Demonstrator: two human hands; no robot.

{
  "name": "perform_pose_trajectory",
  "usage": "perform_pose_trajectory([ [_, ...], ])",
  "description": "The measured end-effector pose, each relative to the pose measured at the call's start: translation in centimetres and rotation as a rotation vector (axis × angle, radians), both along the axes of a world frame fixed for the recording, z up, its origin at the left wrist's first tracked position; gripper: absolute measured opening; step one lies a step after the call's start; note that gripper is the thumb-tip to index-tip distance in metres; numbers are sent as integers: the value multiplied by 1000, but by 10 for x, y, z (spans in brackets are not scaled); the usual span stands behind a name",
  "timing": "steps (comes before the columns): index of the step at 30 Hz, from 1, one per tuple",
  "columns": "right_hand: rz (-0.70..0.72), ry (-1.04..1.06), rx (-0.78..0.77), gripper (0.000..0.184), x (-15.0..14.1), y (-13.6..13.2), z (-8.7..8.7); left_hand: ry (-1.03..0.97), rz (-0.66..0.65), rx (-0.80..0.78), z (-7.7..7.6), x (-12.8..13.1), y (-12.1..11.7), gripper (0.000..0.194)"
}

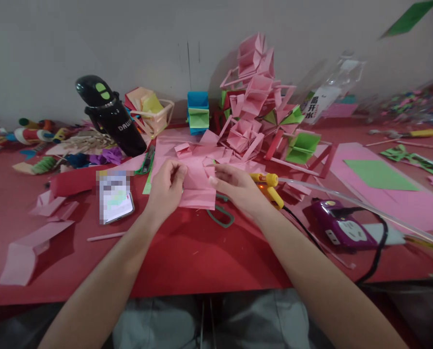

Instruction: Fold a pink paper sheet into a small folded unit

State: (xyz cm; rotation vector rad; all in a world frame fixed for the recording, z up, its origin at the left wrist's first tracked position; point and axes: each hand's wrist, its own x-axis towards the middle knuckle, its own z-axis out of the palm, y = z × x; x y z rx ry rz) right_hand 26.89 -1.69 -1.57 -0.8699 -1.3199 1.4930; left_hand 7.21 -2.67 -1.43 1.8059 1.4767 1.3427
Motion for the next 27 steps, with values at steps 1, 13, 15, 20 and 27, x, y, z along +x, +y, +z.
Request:
perform_pose_trajectory([
  [1,-14,-17,15,51,0,0,-1,-31,7,3,0,0,0,19],
  [13,-99,-375,464,12,8,0,5,24,-310,-30,5,-3,-4,50],
  [15,-72,-417,518,15,7,-2,4,74,-308,-4,4,-2,-4,45],
  [20,-86,-454,571,25,5,-3,0,89,-294,54,8,-1,-3,16],
  [27,-133,-471,599,10,4,-4,3,16,-265,156,8,-3,-2,9],
])
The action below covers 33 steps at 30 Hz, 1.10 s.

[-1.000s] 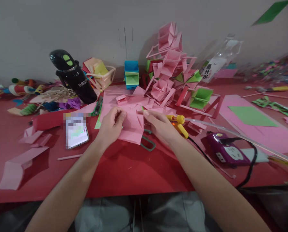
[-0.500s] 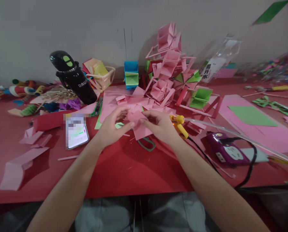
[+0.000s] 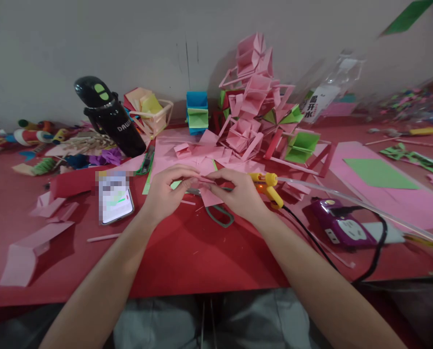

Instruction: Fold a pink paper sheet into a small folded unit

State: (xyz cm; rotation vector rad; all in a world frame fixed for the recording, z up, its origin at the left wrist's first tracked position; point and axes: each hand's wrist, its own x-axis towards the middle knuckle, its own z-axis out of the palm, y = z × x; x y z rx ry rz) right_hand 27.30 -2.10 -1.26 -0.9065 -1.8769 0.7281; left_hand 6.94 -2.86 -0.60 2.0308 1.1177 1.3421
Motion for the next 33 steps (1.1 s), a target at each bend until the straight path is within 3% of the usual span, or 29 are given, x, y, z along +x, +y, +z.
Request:
perform_pose_trajectory([
  [12,-54,27,14,6,1,-1,3,-12,18,-1,5,0,-4,10],
  [18,-43,17,50,7,2,-1,4,105,5,66,6,-2,-4,12],
  [25,-35,7,133,12,3,1,2,153,-107,130,16,-4,-13,12],
  [29,-34,11,153,11,3,1,2,-67,-140,-48,17,-6,-11,14],
  [31,-19,16,171,13,4,0,2,-262,-29,-194,13,-7,-5,22],
  [33,5,23,213,18,4,-1,2,-360,44,-467,8,-10,2,33],
])
